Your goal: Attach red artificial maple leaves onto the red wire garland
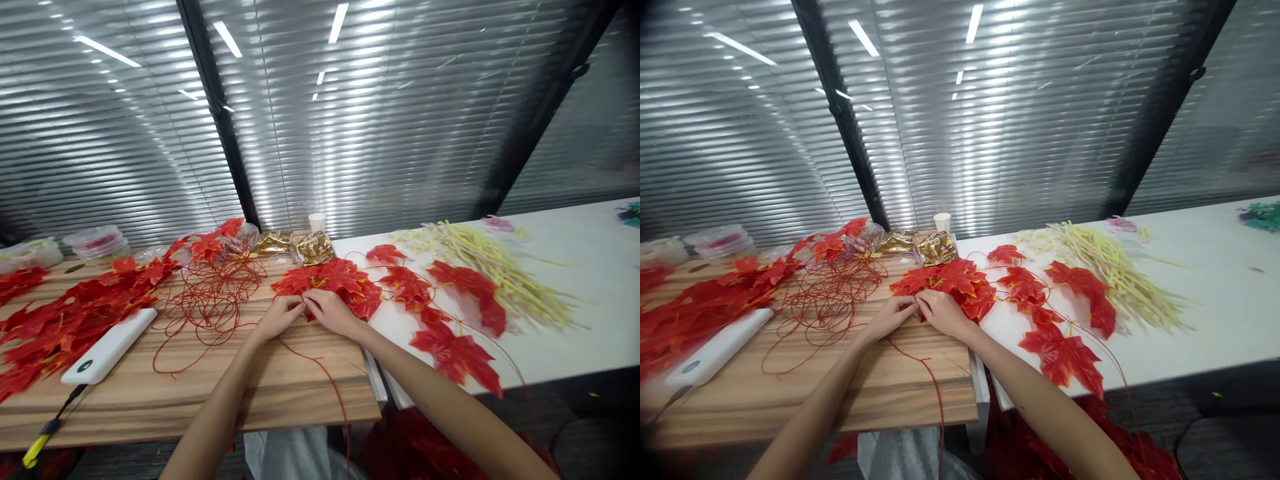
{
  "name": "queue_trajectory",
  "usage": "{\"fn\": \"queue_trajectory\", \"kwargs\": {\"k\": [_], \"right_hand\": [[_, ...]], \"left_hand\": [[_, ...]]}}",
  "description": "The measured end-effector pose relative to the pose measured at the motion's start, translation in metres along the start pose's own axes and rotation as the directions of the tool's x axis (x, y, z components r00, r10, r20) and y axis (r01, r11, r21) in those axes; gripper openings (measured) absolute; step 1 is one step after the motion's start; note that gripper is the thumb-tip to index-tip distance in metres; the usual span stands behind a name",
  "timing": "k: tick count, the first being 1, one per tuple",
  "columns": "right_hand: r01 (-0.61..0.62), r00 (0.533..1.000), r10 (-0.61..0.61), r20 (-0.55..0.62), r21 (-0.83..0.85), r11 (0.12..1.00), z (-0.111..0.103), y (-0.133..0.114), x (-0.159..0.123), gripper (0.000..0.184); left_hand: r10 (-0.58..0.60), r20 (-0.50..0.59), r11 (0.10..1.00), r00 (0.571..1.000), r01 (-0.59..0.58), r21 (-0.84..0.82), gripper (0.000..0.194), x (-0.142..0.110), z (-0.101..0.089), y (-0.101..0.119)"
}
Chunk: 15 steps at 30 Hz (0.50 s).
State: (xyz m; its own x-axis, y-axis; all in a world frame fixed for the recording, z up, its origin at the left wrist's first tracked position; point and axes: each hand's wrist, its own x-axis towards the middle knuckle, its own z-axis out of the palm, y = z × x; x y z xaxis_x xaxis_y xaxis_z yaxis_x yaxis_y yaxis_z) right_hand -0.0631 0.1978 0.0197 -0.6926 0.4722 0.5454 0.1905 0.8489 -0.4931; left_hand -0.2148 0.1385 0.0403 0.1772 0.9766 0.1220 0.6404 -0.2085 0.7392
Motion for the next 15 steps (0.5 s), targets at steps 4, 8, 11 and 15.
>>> {"fn": "queue_trajectory", "kwargs": {"k": [4,8,11,15], "right_hand": [[-0.002,1.0,0.002,0.001,-0.003,1.0,0.0003,0.0007,-0.0002,0.019],[0.003,1.0,-0.003,-0.003,-0.007,1.0,0.0011,0.0008,-0.0005,0.019],[0.007,1.0,-0.007,-0.003,-0.018,1.0,0.0016,0.0007,-0.0005,0.018],[0.008,1.0,-0.008,0.002,-0.025,1.0,0.0016,0.0008,-0.0004,0.018]], "left_hand": [[-0.016,0.003,1.0,1.0,0.016,0.019,0.032,-0.0008,-0.0007,0.0032],[0.0,0.013,1.0,1.0,-0.001,0.013,0.032,-0.0015,-0.001,0.0036],[0.014,0.018,1.0,1.0,-0.014,0.008,0.031,-0.0012,-0.001,0.0024],[0.015,0.02,1.0,1.0,-0.015,0.011,0.031,-0.0005,-0.0007,0.0012]]}}
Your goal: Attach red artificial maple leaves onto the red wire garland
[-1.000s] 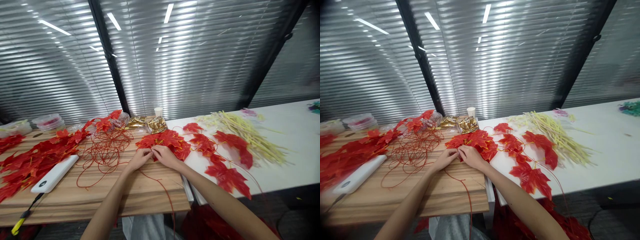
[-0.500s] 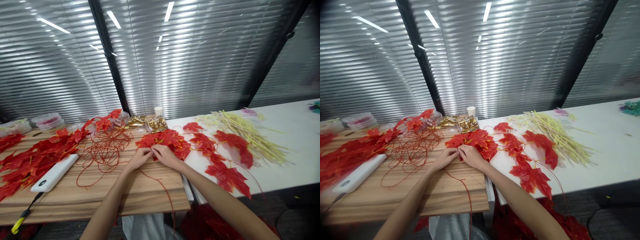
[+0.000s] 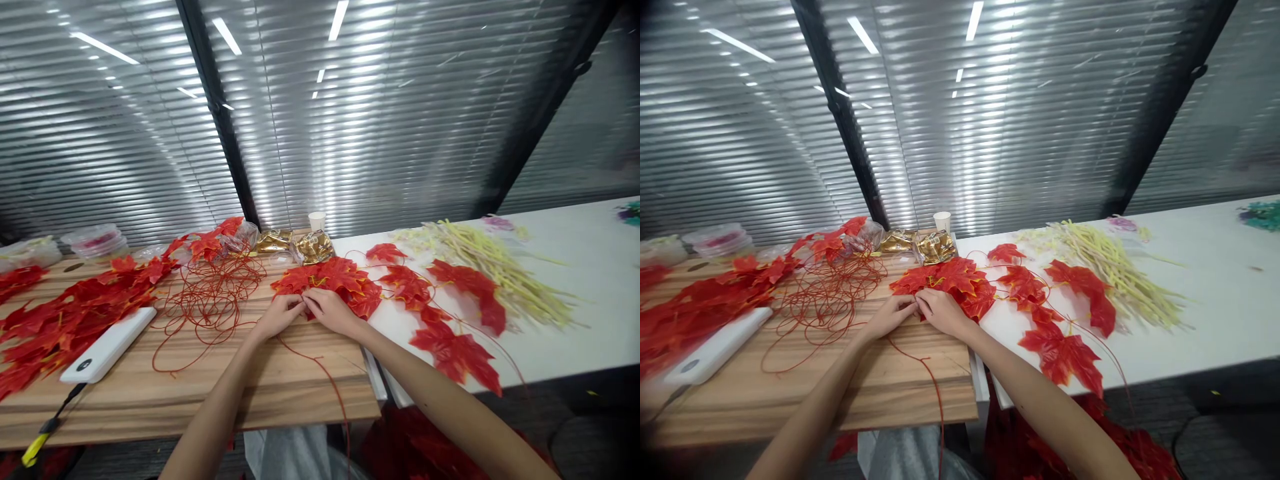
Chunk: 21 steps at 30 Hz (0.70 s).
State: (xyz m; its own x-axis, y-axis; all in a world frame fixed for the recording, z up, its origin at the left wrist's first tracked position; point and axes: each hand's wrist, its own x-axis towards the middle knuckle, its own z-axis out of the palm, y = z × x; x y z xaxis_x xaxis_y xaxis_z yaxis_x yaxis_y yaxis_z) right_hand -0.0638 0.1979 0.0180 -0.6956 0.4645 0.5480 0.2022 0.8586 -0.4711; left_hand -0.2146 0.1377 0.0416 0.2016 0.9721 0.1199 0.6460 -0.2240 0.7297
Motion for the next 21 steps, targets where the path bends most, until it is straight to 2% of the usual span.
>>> {"fn": "queue_trajectory", "kwargs": {"k": [21], "right_hand": [[-0.009,1.0,0.009,0.018,0.015,1.0,-0.0009,0.0003,0.0004,0.019]], "left_hand": [[-0.016,0.001,1.0,1.0,0.016,0.003,0.032,0.0004,0.0005,-0.0008]]}}
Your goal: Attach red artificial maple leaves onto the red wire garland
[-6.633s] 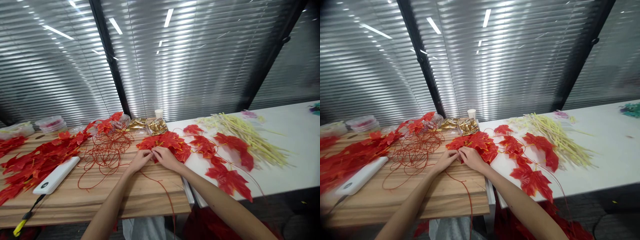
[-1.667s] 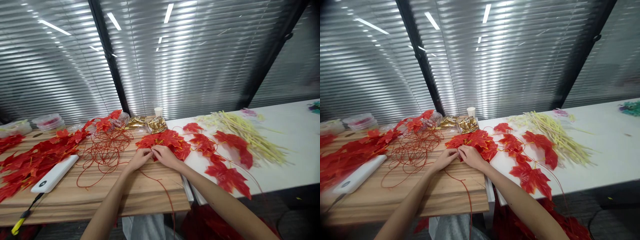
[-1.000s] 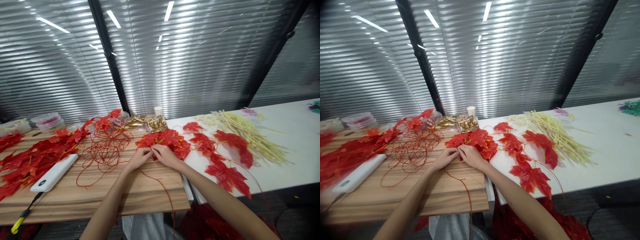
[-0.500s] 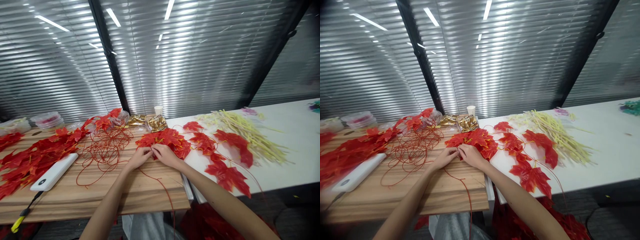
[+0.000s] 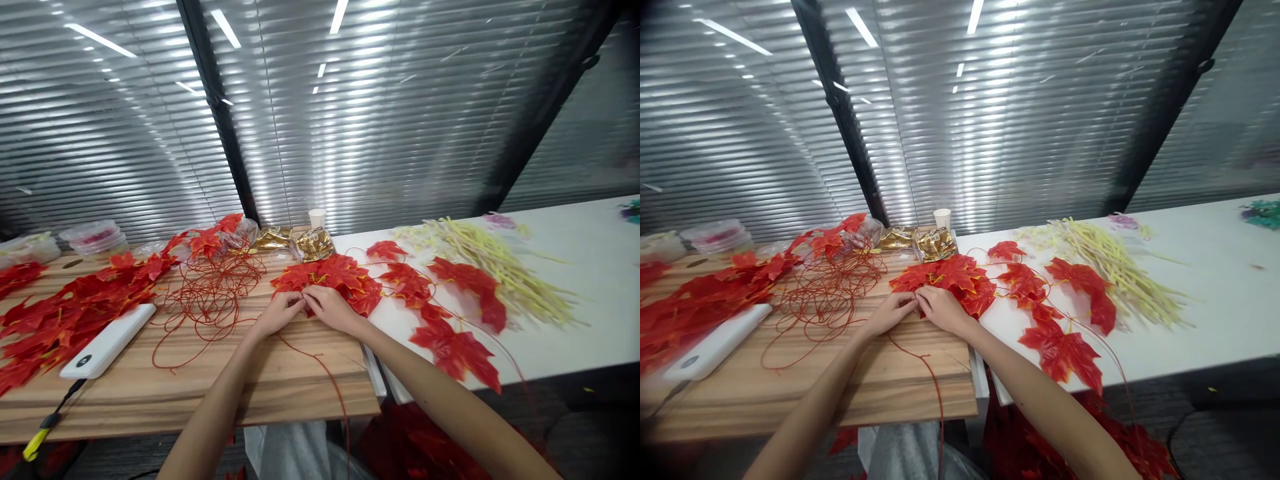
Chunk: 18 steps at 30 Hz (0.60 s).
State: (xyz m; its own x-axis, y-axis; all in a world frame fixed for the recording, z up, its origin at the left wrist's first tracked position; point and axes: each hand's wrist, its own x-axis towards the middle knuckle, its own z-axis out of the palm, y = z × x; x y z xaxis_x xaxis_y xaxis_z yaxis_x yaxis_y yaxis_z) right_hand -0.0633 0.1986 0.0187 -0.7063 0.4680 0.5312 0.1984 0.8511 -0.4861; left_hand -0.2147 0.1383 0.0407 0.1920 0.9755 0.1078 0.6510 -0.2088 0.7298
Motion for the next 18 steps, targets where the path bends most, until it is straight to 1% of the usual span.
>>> {"fn": "queue_trajectory", "kwargs": {"k": [5,11,18], "right_hand": [[-0.005,1.0,0.005,-0.001,0.008,1.0,0.0004,0.0002,-0.0005,0.019],[-0.004,1.0,0.004,0.003,0.001,1.0,0.0003,0.0001,-0.0004,0.019],[-0.007,1.0,0.007,0.0,0.011,1.0,0.0002,0.0003,-0.0001,0.019]], "left_hand": [[-0.007,-0.004,1.0,1.0,0.007,0.014,0.033,-0.0005,-0.0007,0.0022],[0.01,-0.004,1.0,1.0,-0.01,0.002,0.033,0.0,-0.0008,0.002],[-0.002,-0.018,0.999,1.0,0.002,0.033,0.033,-0.0003,-0.0004,0.0025]]}}
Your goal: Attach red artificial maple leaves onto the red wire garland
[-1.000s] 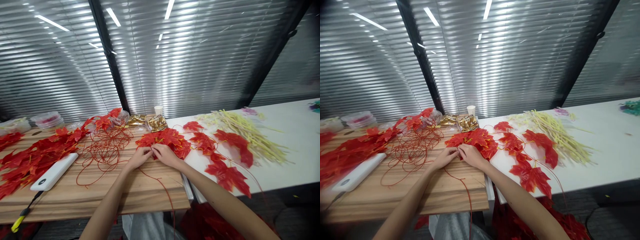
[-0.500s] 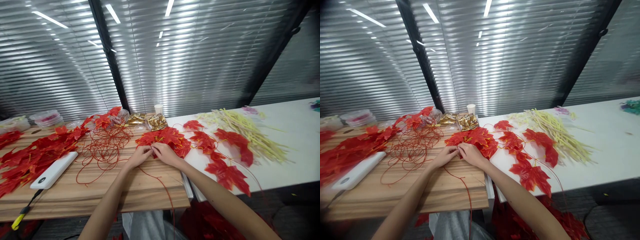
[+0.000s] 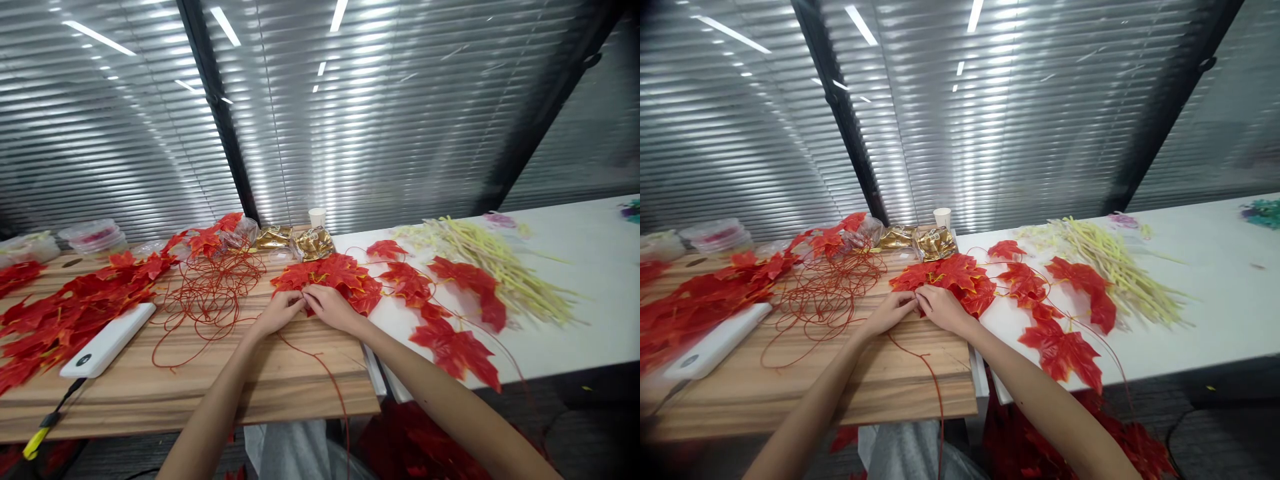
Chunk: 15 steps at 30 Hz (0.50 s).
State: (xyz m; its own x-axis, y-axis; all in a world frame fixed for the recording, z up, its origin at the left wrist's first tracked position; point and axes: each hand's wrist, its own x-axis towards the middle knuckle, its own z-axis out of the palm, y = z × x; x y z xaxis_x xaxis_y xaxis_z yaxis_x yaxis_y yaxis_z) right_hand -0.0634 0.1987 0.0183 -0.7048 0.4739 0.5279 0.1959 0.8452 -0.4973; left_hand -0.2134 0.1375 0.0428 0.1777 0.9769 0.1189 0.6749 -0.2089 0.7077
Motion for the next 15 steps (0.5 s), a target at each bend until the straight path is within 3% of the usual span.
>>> {"fn": "queue_trajectory", "kwargs": {"k": [15], "right_hand": [[-0.009,1.0,0.009,0.008,-0.002,1.0,-0.0003,-0.0006,0.0005,0.019]], "left_hand": [[0.02,0.003,0.999,1.0,-0.02,0.026,0.032,0.0001,0.0003,-0.0012]]}}
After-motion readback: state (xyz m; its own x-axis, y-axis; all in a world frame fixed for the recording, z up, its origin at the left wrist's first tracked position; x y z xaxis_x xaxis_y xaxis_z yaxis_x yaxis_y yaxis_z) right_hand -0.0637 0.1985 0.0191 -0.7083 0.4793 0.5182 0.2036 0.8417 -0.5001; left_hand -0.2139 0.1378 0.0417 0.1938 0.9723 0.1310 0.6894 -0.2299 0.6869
